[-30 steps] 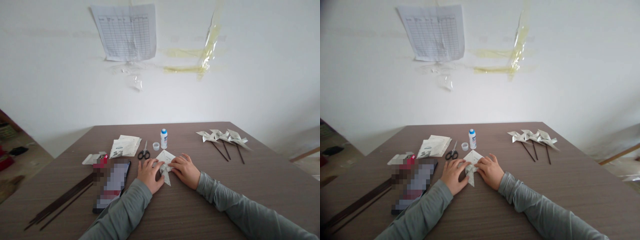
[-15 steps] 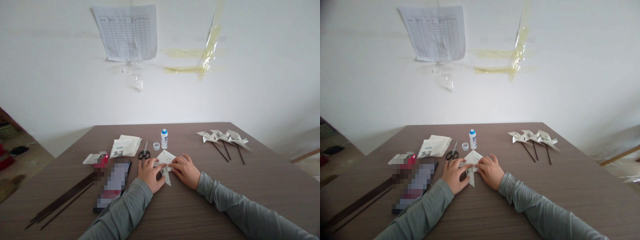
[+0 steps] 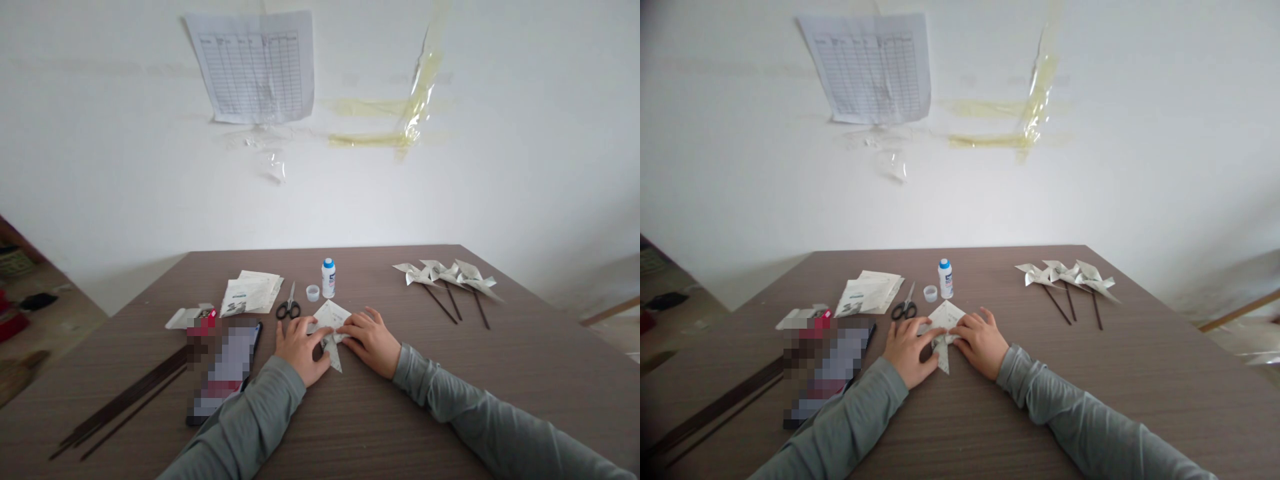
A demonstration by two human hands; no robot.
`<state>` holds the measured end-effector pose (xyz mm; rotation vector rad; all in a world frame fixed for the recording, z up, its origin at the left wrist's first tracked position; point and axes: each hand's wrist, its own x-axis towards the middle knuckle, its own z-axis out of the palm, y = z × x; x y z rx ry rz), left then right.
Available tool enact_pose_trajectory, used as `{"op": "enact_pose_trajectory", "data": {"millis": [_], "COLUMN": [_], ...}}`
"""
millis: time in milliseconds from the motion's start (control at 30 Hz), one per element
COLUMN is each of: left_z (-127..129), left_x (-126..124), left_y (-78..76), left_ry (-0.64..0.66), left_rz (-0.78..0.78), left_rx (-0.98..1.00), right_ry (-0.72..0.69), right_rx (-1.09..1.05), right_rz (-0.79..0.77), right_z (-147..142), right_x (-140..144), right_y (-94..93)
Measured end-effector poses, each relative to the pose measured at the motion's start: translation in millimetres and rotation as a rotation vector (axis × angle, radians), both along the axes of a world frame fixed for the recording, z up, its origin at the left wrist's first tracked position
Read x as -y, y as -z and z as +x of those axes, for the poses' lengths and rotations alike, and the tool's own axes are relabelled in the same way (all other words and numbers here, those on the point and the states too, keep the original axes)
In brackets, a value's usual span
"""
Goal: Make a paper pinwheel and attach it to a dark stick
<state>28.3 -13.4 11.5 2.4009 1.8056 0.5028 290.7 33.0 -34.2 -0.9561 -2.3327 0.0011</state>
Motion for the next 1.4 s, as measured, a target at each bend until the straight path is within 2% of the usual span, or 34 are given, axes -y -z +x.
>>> {"op": "enact_pose_trajectory", "data": {"millis": [933,1133,1400], "left_z": [-1.0,-1.0,-4.0], "left_x": [-1.7,-1.2,-5.6], "left_y": [-1.2,0.9,-4.2], "left_ry": [0.016,0.009,0.021], "left_rz": [-0.036,-0.026,-0.135], "left_rx": [-0.026,-0.019,-0.042], "right_ry": [0.0,0.024,0.066], "right_rx": [-0.015,0.002,0.054], "right_rz": [-0.024,-0.096,-0.287], "right_z": [-0.2,-1.2,-6.3], "right_x": [-0.5,1.3,6.5], "right_y": [2.6,-0.8,-16.0]}}
